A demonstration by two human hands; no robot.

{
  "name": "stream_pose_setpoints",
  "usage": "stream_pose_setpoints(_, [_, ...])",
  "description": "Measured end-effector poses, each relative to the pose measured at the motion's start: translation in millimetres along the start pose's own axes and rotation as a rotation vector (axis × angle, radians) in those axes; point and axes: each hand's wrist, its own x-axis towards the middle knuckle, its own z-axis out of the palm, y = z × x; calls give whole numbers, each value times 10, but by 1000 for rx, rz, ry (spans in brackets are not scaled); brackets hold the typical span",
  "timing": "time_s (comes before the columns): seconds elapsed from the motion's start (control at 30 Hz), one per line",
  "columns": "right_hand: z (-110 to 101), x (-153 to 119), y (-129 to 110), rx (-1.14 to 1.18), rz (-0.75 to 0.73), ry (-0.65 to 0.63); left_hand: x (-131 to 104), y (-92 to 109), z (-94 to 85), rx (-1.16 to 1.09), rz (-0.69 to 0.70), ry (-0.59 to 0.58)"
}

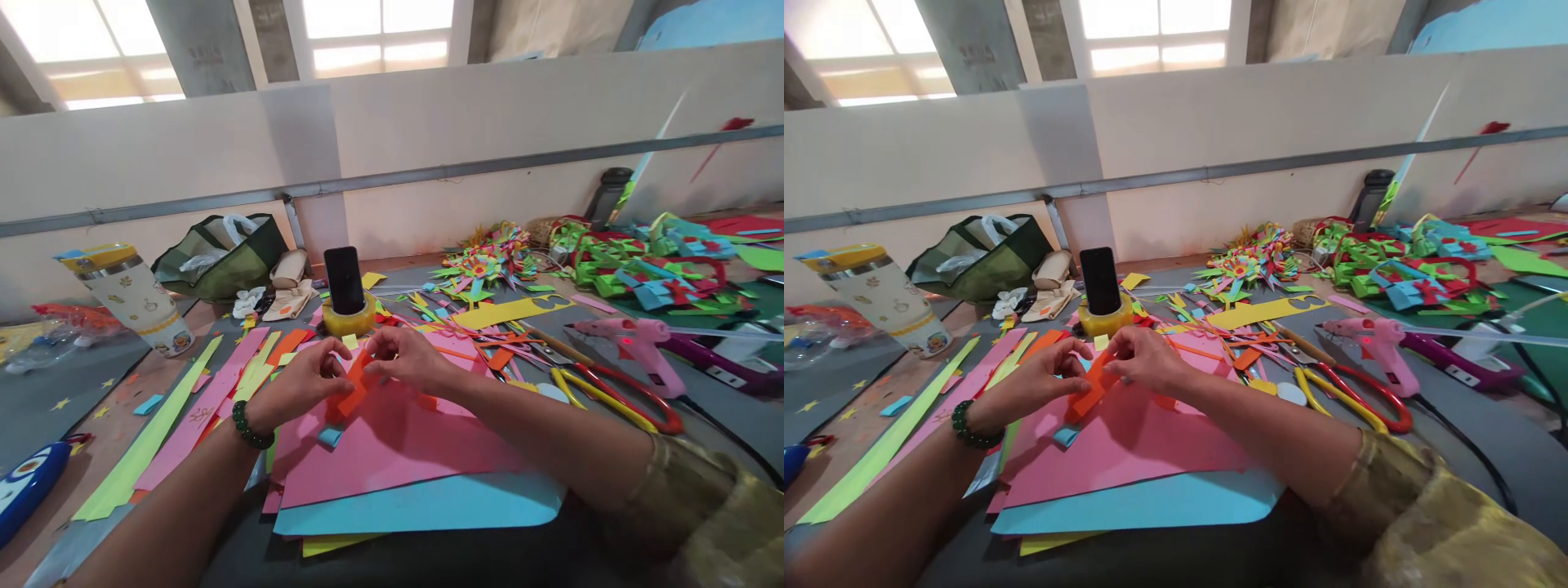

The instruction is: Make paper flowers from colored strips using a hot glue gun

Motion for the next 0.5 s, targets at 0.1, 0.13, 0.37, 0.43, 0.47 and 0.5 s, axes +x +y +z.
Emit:
stream_pose_setpoints(0.1, [-12, -10, 5, -5, 1, 33, 20, -82, -54, 130, -33, -4])
stream_pose_setpoints(0.13, [-29, -17, -4, -10, 3, 49, 24, -99, -82, 220, -54, 15])
stream_pose_setpoints(0.37, [-194, -84, -204, 109, 124, 25, -55, 23, -19, 656, 314, 396])
stream_pose_setpoints(0.43, [-224, -115, -258, 169, 184, 3, -108, 56, 129, 654, 471, 356])
stream_pose_setpoints(0.47, [-232, -136, -276, 200, 211, -6, -135, 60, 208, 677, 519, 343])
stream_pose_setpoints(0.5, [-235, -160, -288, 235, 239, -19, -162, 57, 281, 709, 559, 336])
